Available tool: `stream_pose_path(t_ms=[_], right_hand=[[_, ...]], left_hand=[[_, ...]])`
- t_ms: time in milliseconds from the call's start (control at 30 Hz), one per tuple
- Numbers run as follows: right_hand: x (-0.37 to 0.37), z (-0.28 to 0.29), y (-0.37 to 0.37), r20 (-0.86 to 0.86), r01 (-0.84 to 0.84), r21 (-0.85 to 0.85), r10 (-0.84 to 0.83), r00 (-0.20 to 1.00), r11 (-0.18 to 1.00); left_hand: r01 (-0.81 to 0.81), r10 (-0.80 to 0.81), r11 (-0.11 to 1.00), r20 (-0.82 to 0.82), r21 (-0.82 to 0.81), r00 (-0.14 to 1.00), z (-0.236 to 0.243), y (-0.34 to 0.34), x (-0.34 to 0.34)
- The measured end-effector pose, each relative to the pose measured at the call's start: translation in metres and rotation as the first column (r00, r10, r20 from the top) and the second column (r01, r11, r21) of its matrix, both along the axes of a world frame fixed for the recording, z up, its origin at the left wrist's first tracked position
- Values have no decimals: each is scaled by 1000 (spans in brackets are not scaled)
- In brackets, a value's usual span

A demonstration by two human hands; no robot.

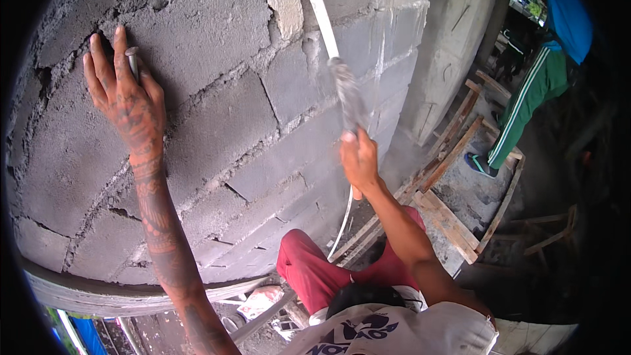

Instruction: The person secures a white conduit to a cinder block wall using a hammer and nails. They position the conduit, tap nails into the wall, and adjust the conduit as needed while working on scaffolding.

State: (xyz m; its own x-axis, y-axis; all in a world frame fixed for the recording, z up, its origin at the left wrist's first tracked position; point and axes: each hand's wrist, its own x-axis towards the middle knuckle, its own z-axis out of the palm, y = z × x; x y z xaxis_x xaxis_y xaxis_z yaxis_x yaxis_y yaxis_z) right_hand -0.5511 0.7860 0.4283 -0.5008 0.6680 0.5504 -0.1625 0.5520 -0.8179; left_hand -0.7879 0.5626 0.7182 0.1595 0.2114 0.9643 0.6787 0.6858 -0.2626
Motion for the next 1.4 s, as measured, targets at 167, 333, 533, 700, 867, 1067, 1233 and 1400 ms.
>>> stream_pose_path(t_ms=[167, 333, 533, 700, 867, 1067, 1233, 1400], right_hand=[[-16, 10, 22, -417, -198, 319, 325, 849, 927], [-25, 62, 16, 50, -77, -273, 94, 994, 959], [5, 42, 0, -511, -246, 167, 297, 806, 955], [-35, 29, 27, 236, 36, 34, -43, 971, 999], [16, 30, 16, -156, -125, 0, 124, 980, 992], [-22, 26, 11, 119, 89, 88, -99, 988, 992], [5, -9, 5, 50, 19, 38, -21, 999, 999], [-11, -11, 18, -367, -199, 397, 353, 861, 896]], left_hand=[[-19, 19, 1000, 17, 5, 1000, 0, 1, -1], [-62, 62, 998, 93, -2, 994, -3, -3, -1], [-8, 8, 1000, 21, 11, 1000, -3, 1, -5], [-27, 27, 1000, 9, 8, 1000, -1, -1, -1], [-17, 17, 1000, 34, 0, 999, -2, 0, -1], [-14, 13, 1000, 13, 25, 1000, -3, 0, -4], [5, -5, 1000, -61, 4, 998, 0, 1, -5], [-46, 46, 999, -5, 9, 999, 0, 2, -4]])
